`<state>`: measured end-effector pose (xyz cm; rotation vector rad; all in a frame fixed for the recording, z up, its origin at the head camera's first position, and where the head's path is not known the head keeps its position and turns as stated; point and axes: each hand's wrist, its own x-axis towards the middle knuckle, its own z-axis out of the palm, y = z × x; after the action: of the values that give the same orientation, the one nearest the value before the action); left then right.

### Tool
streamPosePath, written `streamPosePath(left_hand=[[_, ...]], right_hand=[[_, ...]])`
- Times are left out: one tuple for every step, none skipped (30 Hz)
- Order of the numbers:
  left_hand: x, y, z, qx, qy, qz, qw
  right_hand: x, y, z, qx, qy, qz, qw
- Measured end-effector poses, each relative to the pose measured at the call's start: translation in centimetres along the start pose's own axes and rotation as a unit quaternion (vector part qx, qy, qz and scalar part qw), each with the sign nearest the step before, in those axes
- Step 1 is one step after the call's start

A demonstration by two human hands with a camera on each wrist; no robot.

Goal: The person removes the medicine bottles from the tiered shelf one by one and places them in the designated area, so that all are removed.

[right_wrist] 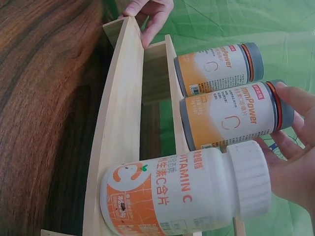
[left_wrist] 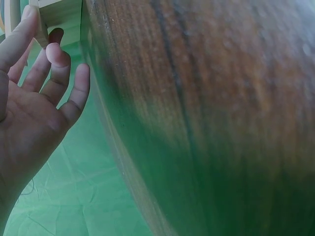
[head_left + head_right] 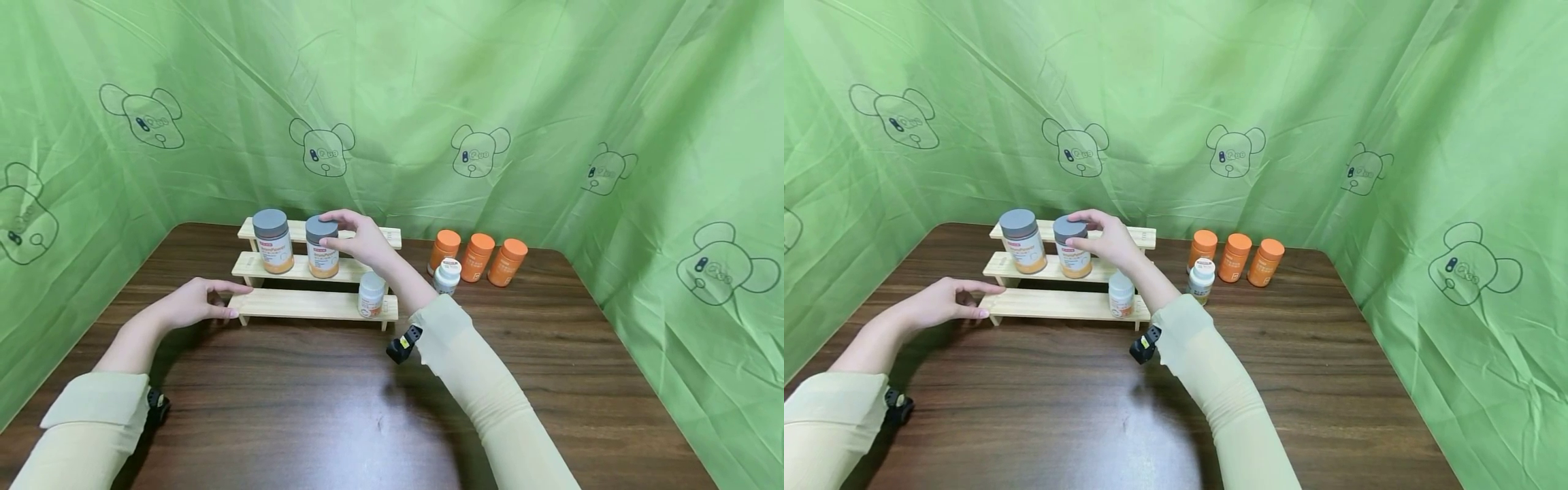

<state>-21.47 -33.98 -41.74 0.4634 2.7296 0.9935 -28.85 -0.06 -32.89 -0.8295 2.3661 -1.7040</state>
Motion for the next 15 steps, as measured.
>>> streamPosePath(left_hand=[[0.00,-0.01,0.00,-0.001,0.000,0.000,1.0000],[-0.01,-0.02,0.01,-0.002,-0.001,-0.001,1.0000],[-0.01,-0.03,0.02,-0.003,-0.001,-0.001,1.0000],[-0.02,-0.03,0.04,-0.004,-0.001,-0.001,1.0000],[-0.03,-0.03,0.05,-0.004,-0.001,-0.001,1.0000],[-0.05,-0.02,0.05,-0.005,-0.001,-0.001,1.0000],[-0.06,-0.01,0.06,-0.005,-0.001,0.000,1.0000],[-0.07,0.01,0.07,-0.004,0.000,-0.001,1.0000],[-0.09,0.02,0.07,-0.003,0.000,0.000,1.0000],[-0.09,0.04,0.08,-0.003,0.000,-0.001,1.0000],[-0.10,0.05,0.08,-0.002,0.000,-0.001,1.0000],[-0.11,0.05,0.07,-0.001,0.000,-0.002,1.0000],[-0.10,0.05,0.07,0.000,0.000,-0.003,1.0000],[-0.10,0.04,0.06,0.000,0.001,-0.002,1.0000],[-0.10,0.02,0.05,0.000,0.001,-0.002,1.0000]], right_hand=[[0.01,0.03,0.04,0.002,0.000,0.000,1.000],[0.02,0.06,0.07,0.003,0.000,0.000,1.000],[0.01,0.08,0.10,0.004,0.000,0.000,1.000],[0.01,0.07,0.12,0.005,0.001,0.002,1.000],[0.00,0.06,0.13,0.005,0.002,0.003,1.000],[-0.02,0.03,0.13,0.005,0.002,0.004,1.000],[-0.02,0.02,0.14,0.006,0.003,0.004,1.000],[0.00,0.04,0.15,0.006,0.003,0.005,1.000],[-0.02,0.03,0.15,0.006,0.003,0.006,1.000],[-0.03,0.02,0.16,0.007,0.003,0.006,1.000],[-0.03,0.04,0.16,0.006,0.003,0.004,1.000],[-0.03,0.06,0.17,0.006,0.003,0.004,1.000],[-0.01,0.09,0.16,0.007,0.003,0.004,1.000],[-0.01,0.11,0.17,0.008,0.003,0.003,1.000],[-0.02,0.10,0.16,0.008,0.003,0.002,1.000]])
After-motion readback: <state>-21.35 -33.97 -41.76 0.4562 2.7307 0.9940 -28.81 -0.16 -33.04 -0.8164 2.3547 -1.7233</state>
